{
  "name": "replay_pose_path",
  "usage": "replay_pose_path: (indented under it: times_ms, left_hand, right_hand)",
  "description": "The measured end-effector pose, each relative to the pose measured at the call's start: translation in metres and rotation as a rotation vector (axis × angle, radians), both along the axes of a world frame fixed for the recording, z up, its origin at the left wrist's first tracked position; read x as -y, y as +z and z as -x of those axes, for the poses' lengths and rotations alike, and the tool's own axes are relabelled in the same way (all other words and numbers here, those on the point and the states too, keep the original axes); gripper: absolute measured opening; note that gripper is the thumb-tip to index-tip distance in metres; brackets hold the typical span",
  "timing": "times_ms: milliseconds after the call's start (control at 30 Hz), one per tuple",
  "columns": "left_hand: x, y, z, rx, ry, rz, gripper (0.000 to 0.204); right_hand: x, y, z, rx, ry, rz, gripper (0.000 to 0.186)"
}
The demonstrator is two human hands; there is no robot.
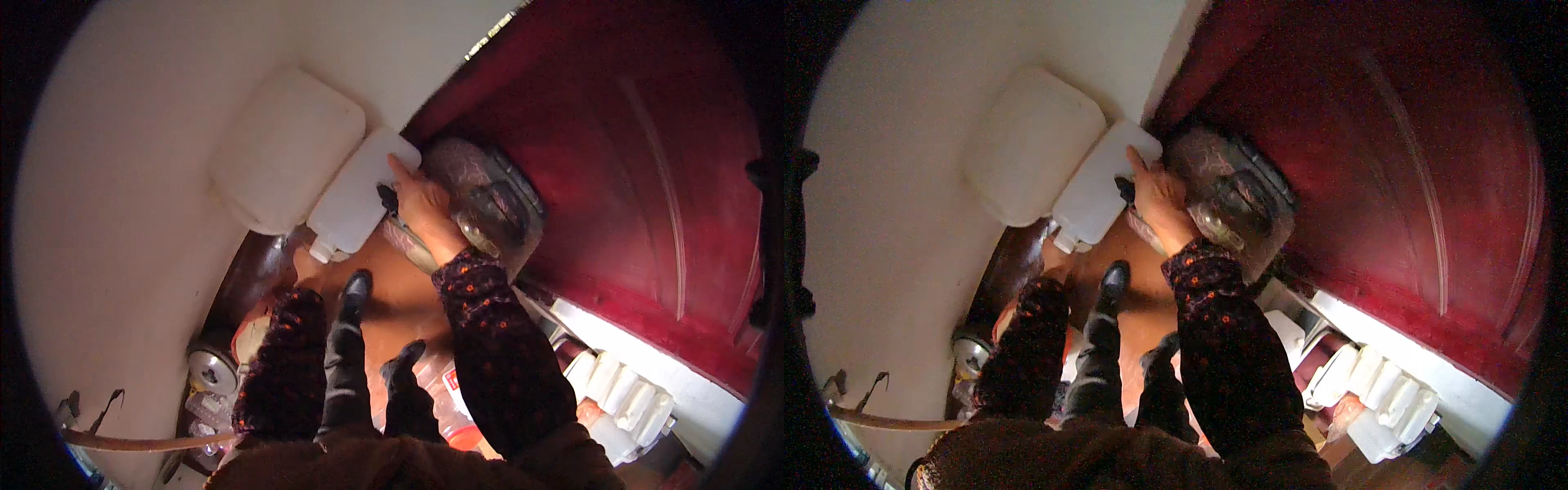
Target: The person wipes the exterior of several white plastic jerrycans with a dark cloth, then moves them around a cluttered stairwell landing. The person also wipes a patterned suitcase and places the jerrycans near the wall and a window.
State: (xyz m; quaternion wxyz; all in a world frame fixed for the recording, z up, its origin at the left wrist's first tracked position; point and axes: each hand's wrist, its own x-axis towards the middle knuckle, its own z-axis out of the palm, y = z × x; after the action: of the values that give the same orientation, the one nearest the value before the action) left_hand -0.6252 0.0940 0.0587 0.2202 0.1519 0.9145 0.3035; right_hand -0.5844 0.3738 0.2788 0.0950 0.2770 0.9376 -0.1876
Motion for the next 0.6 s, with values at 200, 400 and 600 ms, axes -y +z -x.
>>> replay_pose_path:
  times_ms: [200, 400, 600]
  left_hand:
    - [-0.021, 0.010, -0.006, 0.151, 0.191, -0.240, 0.040]
    - [-0.021, 0.005, 0.008, 0.217, 0.149, -0.205, 0.039]
    - [-0.003, 0.005, 0.004, 0.431, 0.158, -0.166, 0.038]
  right_hand:
    - [-0.016, -0.035, 0.004, 0.032, -0.008, -0.016, 0.054]
    - [-0.017, -0.026, 0.018, 0.043, 0.000, -0.036, 0.051]
    - [-0.013, 0.028, -0.045, -0.469, -0.222, 0.241, 0.036]
